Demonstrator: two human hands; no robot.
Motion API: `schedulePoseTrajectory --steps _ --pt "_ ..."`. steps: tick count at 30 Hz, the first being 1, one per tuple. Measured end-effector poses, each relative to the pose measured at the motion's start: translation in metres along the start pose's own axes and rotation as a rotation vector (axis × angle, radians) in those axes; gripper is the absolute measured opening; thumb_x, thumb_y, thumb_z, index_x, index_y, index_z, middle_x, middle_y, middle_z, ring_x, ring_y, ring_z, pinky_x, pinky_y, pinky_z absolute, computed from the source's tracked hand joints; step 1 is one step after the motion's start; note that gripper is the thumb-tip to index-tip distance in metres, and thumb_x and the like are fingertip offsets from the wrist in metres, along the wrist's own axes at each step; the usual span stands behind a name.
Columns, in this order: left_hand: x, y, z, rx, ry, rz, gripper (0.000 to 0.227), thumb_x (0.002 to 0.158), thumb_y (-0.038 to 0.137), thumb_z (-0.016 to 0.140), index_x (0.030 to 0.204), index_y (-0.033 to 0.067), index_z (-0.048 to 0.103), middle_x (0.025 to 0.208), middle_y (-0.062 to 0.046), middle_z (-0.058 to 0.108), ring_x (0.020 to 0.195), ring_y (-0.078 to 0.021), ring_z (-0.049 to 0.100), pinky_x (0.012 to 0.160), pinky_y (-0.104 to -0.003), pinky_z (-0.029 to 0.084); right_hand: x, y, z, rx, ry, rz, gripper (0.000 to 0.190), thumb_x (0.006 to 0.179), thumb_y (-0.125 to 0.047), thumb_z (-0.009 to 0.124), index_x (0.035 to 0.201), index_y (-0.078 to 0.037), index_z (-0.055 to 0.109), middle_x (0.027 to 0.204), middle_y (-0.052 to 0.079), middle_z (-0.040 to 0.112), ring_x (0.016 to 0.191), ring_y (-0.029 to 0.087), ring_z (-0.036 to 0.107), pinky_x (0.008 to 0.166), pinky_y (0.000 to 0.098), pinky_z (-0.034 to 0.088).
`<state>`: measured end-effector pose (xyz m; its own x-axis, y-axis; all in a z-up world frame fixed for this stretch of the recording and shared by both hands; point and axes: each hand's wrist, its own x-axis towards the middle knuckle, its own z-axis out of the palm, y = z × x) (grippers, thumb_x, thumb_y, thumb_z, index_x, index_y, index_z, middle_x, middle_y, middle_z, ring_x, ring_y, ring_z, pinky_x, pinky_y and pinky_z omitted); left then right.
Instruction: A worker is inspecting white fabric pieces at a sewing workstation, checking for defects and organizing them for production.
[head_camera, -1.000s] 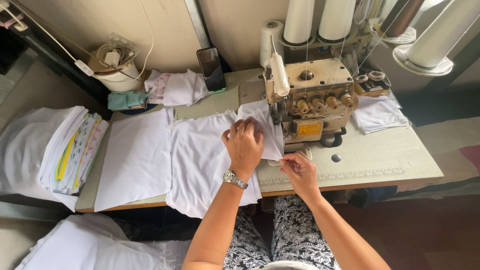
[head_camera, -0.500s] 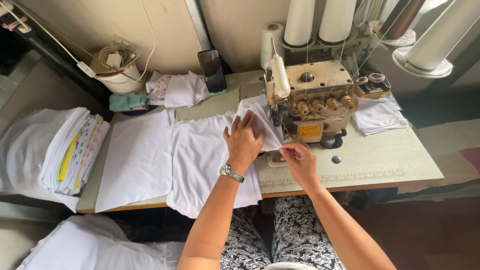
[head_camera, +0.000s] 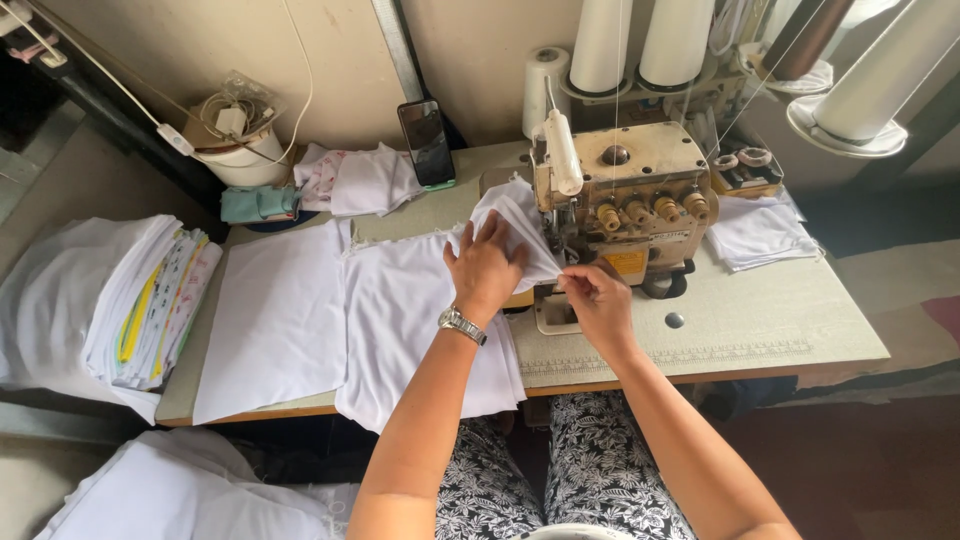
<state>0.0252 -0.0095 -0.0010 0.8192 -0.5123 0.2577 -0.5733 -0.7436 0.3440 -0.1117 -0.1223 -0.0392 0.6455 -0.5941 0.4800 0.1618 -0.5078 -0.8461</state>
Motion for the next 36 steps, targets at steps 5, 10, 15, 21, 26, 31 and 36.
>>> schedulePoseTrajectory --steps 5,10,15,21,26,31,36 --pt "0.005 -0.002 -0.003 0.008 0.02 0.006 0.054 0.091 0.046 0.051 0.136 0.017 0.058 0.148 -0.007 0.05 0.137 -0.0403 0.041 0.104 -0.069 0.022 0.004 0.004 0.003 -0.015 0.001 -0.069 0.009 0.09 -0.008 0.07 0.097 -0.007 0.075 0.075 0.008 0.058 0.068 0.019 0.062 0.058 0.0284 0.052" --pt "0.011 -0.006 -0.004 0.025 0.028 0.008 0.052 0.092 0.046 0.052 0.134 0.0172 0.059 0.147 -0.007 0.05 0.137 -0.0416 0.04 0.103 -0.07 0.023 0.009 0.014 0.004 -0.041 0.013 -0.148 0.013 0.093 -0.009 0.067 0.102 -0.011 0.076 0.076 0.007 0.059 0.067 0.018 0.059 0.057 0.028 0.051" --pt "0.013 -0.004 -0.012 0.016 0.012 -0.006 0.051 0.091 0.048 0.053 0.129 0.0142 0.061 0.144 -0.008 0.054 0.138 -0.043 0.039 0.104 -0.071 0.023 0.012 0.018 0.004 -0.039 0.008 -0.196 0.018 0.093 -0.009 0.065 0.106 -0.015 0.076 0.077 0.006 0.058 0.065 0.016 0.057 0.053 0.0267 0.05" --pt "0.016 -0.008 -0.011 -0.034 0.034 -0.021 0.045 0.091 0.049 0.053 0.119 0.0148 0.065 0.139 -0.008 0.058 0.135 -0.0446 0.042 0.102 -0.073 0.024 -0.001 0.02 0.002 -0.073 0.053 -0.3 0.025 0.094 -0.009 0.066 0.117 -0.015 0.071 0.083 0.007 0.055 0.063 0.015 0.054 0.05 0.0262 0.048" --pt "0.022 -0.015 0.0 -0.037 0.051 -0.029 0.04 0.091 0.046 0.053 0.111 0.0139 0.066 0.131 -0.009 0.063 0.132 -0.0443 0.047 0.101 -0.072 0.028 -0.048 0.04 0.01 -0.011 0.046 -0.311 0.022 0.091 -0.004 0.062 0.11 -0.012 0.071 0.08 0.004 0.052 0.057 0.011 0.051 0.046 0.023 0.046" --pt "0.029 -0.02 0.008 -0.064 0.069 -0.034 0.038 0.091 0.044 0.054 0.106 0.0119 0.067 0.122 -0.011 0.067 0.125 -0.044 0.054 0.098 -0.067 0.036 -0.064 0.035 0.005 -0.033 -0.013 -0.219 0.017 0.089 -0.001 0.063 0.098 -0.011 0.074 0.071 0.003 0.055 0.048 0.015 0.054 0.041 0.0265 0.045" --pt "0.035 -0.023 0.008 -0.149 0.068 -0.061 0.038 0.089 0.045 0.054 0.098 0.0107 0.066 0.104 -0.014 0.071 0.102 -0.0446 0.066 0.082 -0.06 0.051 -0.061 0.032 0.005 -0.016 -0.116 -0.046 0.013 0.084 -0.003 0.067 0.092 -0.011 0.076 0.068 0.004 0.061 0.055 0.014 0.059 0.049 0.0274 0.048"
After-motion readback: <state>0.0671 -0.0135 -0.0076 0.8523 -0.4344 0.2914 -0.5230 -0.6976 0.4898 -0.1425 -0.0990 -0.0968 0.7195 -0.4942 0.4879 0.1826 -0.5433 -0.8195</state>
